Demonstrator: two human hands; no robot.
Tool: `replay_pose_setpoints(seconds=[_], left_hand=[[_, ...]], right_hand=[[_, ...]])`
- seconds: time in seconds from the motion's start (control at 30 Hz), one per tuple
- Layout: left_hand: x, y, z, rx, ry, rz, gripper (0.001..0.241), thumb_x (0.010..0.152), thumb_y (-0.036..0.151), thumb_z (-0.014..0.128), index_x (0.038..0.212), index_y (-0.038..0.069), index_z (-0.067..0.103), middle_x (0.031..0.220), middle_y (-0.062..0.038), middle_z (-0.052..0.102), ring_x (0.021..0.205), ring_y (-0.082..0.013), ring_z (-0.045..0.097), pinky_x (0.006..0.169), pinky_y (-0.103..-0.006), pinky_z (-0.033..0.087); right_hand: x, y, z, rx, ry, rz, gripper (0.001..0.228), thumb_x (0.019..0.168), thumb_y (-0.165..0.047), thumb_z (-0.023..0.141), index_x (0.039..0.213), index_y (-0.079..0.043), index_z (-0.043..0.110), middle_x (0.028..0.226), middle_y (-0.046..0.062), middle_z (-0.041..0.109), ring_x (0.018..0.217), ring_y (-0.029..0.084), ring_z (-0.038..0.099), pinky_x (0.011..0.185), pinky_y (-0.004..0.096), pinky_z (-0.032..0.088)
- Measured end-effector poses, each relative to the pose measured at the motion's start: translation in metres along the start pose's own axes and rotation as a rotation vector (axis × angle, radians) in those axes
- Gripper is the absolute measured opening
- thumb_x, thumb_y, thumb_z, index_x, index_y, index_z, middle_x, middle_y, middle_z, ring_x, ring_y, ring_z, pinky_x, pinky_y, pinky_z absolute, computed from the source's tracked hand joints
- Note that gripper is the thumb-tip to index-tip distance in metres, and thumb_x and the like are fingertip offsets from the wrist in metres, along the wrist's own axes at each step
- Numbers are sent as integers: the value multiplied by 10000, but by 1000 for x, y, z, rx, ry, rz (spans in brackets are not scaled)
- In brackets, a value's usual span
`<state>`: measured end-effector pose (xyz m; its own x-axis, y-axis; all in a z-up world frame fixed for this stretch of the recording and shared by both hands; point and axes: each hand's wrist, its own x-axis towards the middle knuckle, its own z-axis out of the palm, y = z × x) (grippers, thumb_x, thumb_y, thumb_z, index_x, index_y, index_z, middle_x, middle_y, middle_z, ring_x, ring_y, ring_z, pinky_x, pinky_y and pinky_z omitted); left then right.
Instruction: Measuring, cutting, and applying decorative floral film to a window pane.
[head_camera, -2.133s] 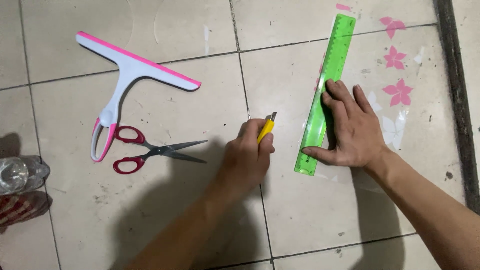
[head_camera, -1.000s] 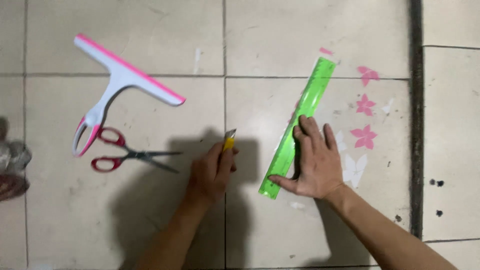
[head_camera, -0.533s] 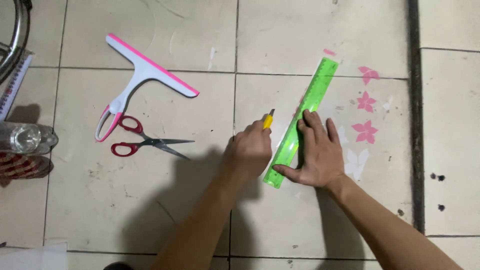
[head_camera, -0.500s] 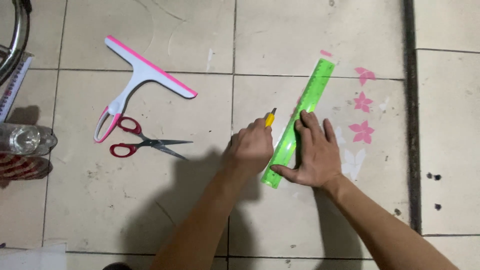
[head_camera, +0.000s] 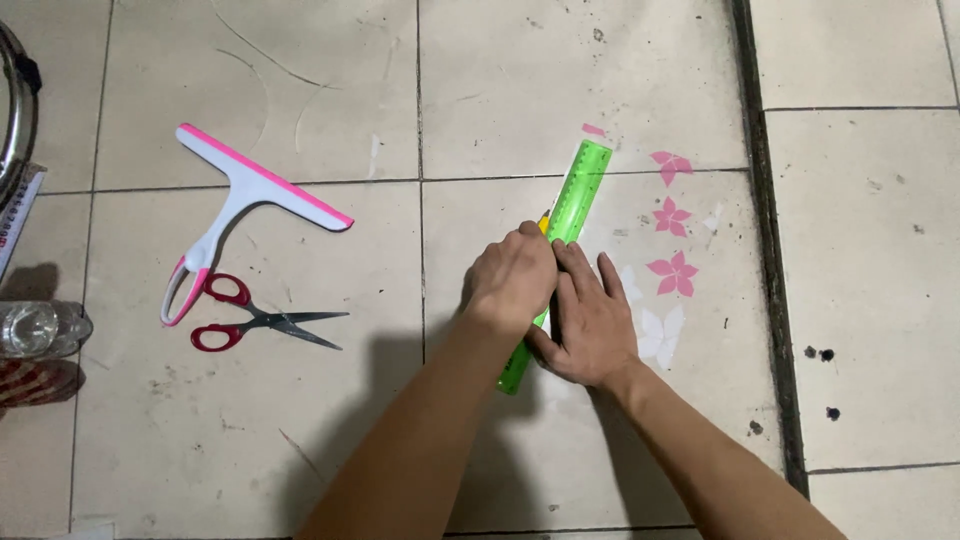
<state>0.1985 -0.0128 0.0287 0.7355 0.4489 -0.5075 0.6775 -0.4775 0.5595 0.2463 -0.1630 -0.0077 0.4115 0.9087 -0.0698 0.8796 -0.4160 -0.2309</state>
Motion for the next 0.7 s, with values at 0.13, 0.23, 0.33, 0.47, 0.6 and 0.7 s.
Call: replay_pose_setpoints(seconds=[0.13,0.23,0.33,0.47,0.6,0.7], left_hand=[[8,0,10,27,12,-67,444,1032,323,379,1180,-69,529,1026,-269,684,986,-571,689,810,-730,520],[13,-5,10,-9,-3,-71,435,1019,317,434,1190,-72,530,1020,-254,677,967,-564,694,767,-736,521],[-6,0,-17,-80,6,-22,419,933,125,601,1251,-106,456,1123,-288,617,1036,-618,649,882,-733,504],[-48,-42,19,59,999,497,158,944,18,554,1044,-85,621,683,-151,523,563,-393,644,504,-452,552],[-97,-58,15,-270,274,107,386,880,85,736,1160,-82,530,941,-238,622,909,-463,711,729,-533,593],[-101,-58,17,-270,231,112,445,831,56,806,1153,-36,513,961,-191,588,947,-429,685,765,-512,577]], right_hand=[[1,-4,-5,-2,-40,8,708,865,-653,489,1347,-136,448,1647,60,299,1549,239,284,1279,519,136],[1,-2,-3,-26,-27,-14,762,832,-661,544,1367,-126,451,1641,65,318,1537,245,311,1272,524,161],[0,0,-1,-26,-9,-20,800,840,-685,582,1398,-132,435,1619,80,353,1523,261,336,1263,542,180],[-2,3,3,1,13,-41,831,864,-712,575,1436,-131,421,1619,88,353,1529,264,322,1259,543,181],[0,1,0,24,56,-29,820,849,-708,591,1423,-139,450,1594,79,399,1510,253,359,1250,531,204],[11,11,-2,-4,95,-27,657,860,-717,538,1279,-211,561,1438,13,530,1387,213,499,1137,503,334]])
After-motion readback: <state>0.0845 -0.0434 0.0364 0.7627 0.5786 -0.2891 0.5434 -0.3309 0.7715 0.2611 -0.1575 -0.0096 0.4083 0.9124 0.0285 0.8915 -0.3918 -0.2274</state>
